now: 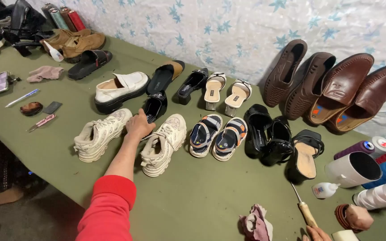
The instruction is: The person cleans a black high-heeled shoe by applying a liquid from a small bottle to the sole and heel, then wiping the surfaces with a cloth. They then pick up a black strappy sandal and wipe it with the same cloth.
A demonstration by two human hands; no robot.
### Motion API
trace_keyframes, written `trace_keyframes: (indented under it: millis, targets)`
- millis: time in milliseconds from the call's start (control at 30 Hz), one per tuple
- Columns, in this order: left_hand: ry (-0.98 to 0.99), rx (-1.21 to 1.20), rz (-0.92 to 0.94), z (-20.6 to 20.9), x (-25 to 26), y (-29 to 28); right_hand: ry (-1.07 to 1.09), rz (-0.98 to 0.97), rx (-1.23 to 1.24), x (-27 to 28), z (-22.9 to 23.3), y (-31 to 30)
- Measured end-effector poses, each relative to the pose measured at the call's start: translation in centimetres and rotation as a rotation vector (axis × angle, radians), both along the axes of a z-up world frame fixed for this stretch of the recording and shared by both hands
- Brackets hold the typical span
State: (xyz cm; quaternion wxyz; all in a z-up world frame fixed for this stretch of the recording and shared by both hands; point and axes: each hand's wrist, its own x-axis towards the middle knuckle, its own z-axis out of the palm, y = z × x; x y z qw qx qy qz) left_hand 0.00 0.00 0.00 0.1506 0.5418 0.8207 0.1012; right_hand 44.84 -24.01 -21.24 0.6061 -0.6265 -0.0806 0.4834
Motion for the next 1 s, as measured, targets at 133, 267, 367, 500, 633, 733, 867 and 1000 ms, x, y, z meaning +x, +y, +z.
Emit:
trace_keyframes:
  millis: [133,267,367,500,633,733,867,1000]
  targets:
    - [-0.039,0.081,0.042,1.0,0.6,-1.0,0.365,-0.037,-0.257,2.3,-1.4,1.1]
    - [-0.026,0.106,0.005,0.4,0.7,-0.6,0.095,-0.038,0.113,1.8,-3.8,0.6]
    - [-0.024,0.092,-0.041,0.0,1.1,0.1,0.010,0.013,0.122,4.2,-9.9,1.4]
    - [0.005,0.044,-0.125,0.6,1.5,0.7,-1.243,0.355,0.377,7.4,-16.2,1.9]
    - [-0.048,0.032,-0.207,1.1,0.3,0.6,-1.320,0.365,0.520,12.3,-20.0,3.3]
    - [-0.037,0.112,-0.213,1.1,0.2,0.3,-1.390,0.373,0.670,8.1,-16.6,2.1]
    - [-0.087,0.306,-0.114,3.3,1.3,-0.8,-1.483,0.373,0.846,1.3,0.0,-0.9]
    - [-0.259,0.629,-0.077,8.8,4.0,-5.2,-1.550,0.370,1.042,-4.2,22.2,-2.3]
